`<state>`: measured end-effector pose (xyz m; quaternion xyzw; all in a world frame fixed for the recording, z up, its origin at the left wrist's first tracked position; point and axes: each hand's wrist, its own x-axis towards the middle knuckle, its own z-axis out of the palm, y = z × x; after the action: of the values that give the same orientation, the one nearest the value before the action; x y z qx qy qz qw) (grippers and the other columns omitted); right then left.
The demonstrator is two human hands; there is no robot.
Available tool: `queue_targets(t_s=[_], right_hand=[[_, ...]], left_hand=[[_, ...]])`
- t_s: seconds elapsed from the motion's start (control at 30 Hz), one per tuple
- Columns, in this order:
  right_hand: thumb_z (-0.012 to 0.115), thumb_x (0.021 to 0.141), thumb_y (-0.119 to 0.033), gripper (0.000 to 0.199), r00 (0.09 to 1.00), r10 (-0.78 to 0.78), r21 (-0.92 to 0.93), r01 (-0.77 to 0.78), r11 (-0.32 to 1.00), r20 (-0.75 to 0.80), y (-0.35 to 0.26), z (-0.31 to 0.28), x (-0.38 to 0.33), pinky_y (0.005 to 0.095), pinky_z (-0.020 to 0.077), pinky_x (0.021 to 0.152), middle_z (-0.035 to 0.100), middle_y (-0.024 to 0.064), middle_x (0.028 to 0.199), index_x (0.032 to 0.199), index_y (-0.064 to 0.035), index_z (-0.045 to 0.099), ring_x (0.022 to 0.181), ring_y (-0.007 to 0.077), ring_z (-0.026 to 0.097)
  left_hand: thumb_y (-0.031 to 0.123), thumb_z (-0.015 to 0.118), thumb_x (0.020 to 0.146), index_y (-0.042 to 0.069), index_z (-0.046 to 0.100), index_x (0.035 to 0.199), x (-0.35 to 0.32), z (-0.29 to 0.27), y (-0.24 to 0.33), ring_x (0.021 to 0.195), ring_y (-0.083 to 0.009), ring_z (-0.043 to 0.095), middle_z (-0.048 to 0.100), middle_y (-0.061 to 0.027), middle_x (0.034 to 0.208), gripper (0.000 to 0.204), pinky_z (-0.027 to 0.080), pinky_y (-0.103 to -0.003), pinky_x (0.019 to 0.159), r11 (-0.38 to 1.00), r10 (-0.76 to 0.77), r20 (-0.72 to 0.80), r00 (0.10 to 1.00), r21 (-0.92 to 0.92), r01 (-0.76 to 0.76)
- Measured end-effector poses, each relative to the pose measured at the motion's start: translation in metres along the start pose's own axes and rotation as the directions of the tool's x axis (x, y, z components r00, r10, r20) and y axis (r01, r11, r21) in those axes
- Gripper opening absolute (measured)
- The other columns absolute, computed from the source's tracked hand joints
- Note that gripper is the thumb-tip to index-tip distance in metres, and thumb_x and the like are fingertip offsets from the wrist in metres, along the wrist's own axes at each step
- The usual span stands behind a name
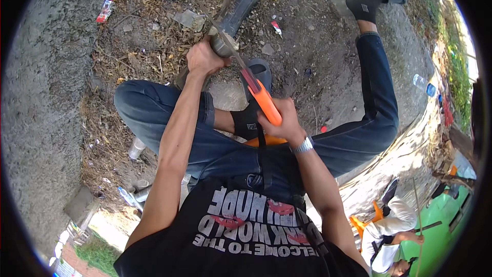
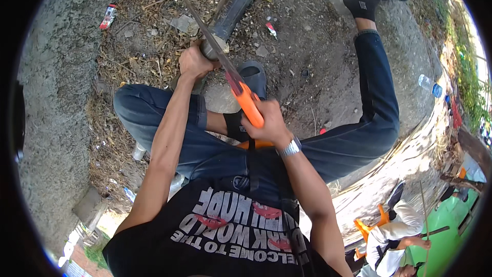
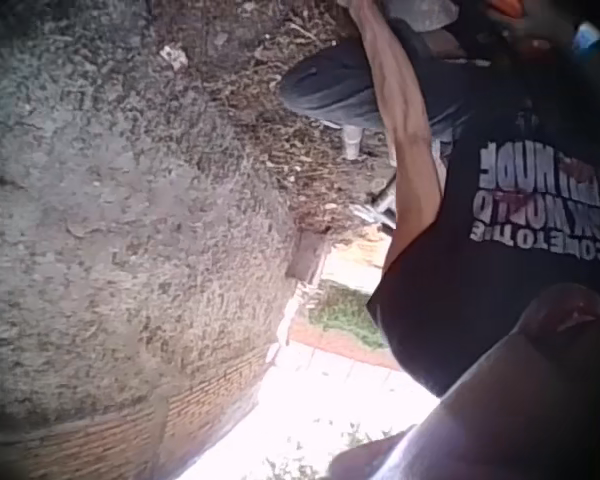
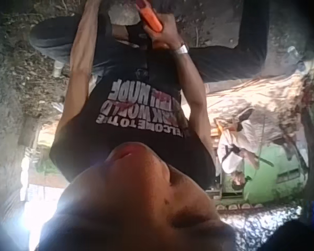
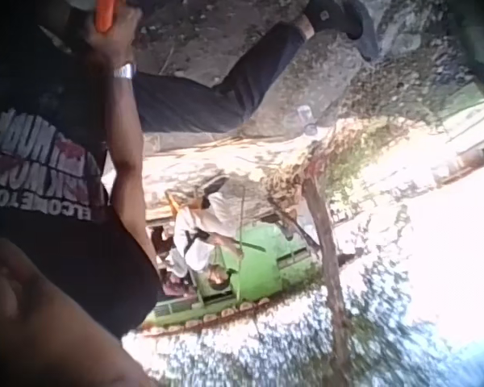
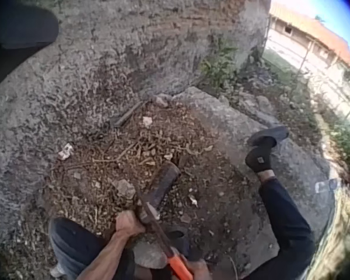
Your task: The person saws a section of bamboo with a hand saw and then uses a small axe to split and carve a piece of wood.
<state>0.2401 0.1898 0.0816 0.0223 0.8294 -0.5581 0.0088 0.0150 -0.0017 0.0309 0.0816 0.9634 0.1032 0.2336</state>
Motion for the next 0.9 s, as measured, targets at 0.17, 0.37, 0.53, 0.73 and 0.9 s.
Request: queue_targets(t_s=[0.17,0.37,0.53,0.73,0.9], right_hand=[[0.074,0.076,-0.016,0.016,0.998,0.038,0.043,-0.035,0.998,-0.058,-0.036,-0.004,-0.036,0.0398,0.0511,0.06,0.063,0.0164,0.065,0.075,-0.0027,0.066,0.054,0.0309,0.063],[0.075,0.073,-0.018,0.017,0.997,0.053,-0.014,-0.054,0.998,-0.06,-0.006,0.016,0.028,0.0434,0.0541,0.066,0.065,0.016,0.068,0.073,-0.0046,0.064,0.06,0.0369,0.066],[0.072,0.073,-0.012,0.009,0.99,-0.09,0.089,0.1,0.991,-0.112,-0.051,-0.005,-0.045,0.0354,0.0601,0.07,0.067,0.0145,0.067,0.078,-0.0049,0.07,0.059,0.0333,0.07],[0.074,0.076,-0.012,0.017,0.996,0.009,-0.105,-0.018,0.994,-0.086,-0.012,-0.003,0.044,0.04,0.0495,0.054,0.059,0.0153,0.06,0.075,0.0008,0.064,0.05,0.0324,0.062],[0.073,0.076,-0.005,0.007,0.993,0.111,-0.033,-0.112,0.993,-0.046,-0.03,-0.119,0.053,0.0327,0.0434,0.05,0.054,0.0064,0.056,0.078,0.0,0.069,0.045,0.0185,0.055]], left_hand=[[0.049,0.097,0.056,0.0,0.064,0.136,0.017,-0.018,-0.008,0.108,-0.0361,0.075,0.077,-0.0228,0.115,0.099,0.059,-0.043,0.095,0.999,-0.025,-0.075,0.997,-0.04,0.022],[0.05,0.099,0.056,0.0,0.065,0.137,0.025,-0.015,-0.01,0.113,-0.038,0.073,0.075,-0.0253,0.119,0.101,0.057,-0.045,0.099,0.998,0.044,-0.006,0.999,-0.042,-0.044],[0.048,0.097,0.056,0.0,0.065,0.138,0.041,-0.047,-0.028,0.116,-0.0372,0.073,0.076,-0.024,0.121,0.101,0.057,-0.046,0.102,0.999,-0.04,-0.142,0.989,0.021,0.043],[0.059,0.086,0.073,0.003,0.059,0.148,0.097,-0.035,-0.087,0.125,-0.0387,0.068,0.071,-0.0262,0.13,0.097,0.051,-0.043,0.112,0.883,0.031,0.006,1.0,-0.468,-0.024],[0.066,0.077,0.086,0.007,0.023,0.167,0.077,0.037,-0.099,0.154,-0.0464,0.032,0.028,-0.0299,0.168,0.113,0.033,-0.053,0.125,0.999,-0.007,-0.078,0.997,-0.038,0.004]])
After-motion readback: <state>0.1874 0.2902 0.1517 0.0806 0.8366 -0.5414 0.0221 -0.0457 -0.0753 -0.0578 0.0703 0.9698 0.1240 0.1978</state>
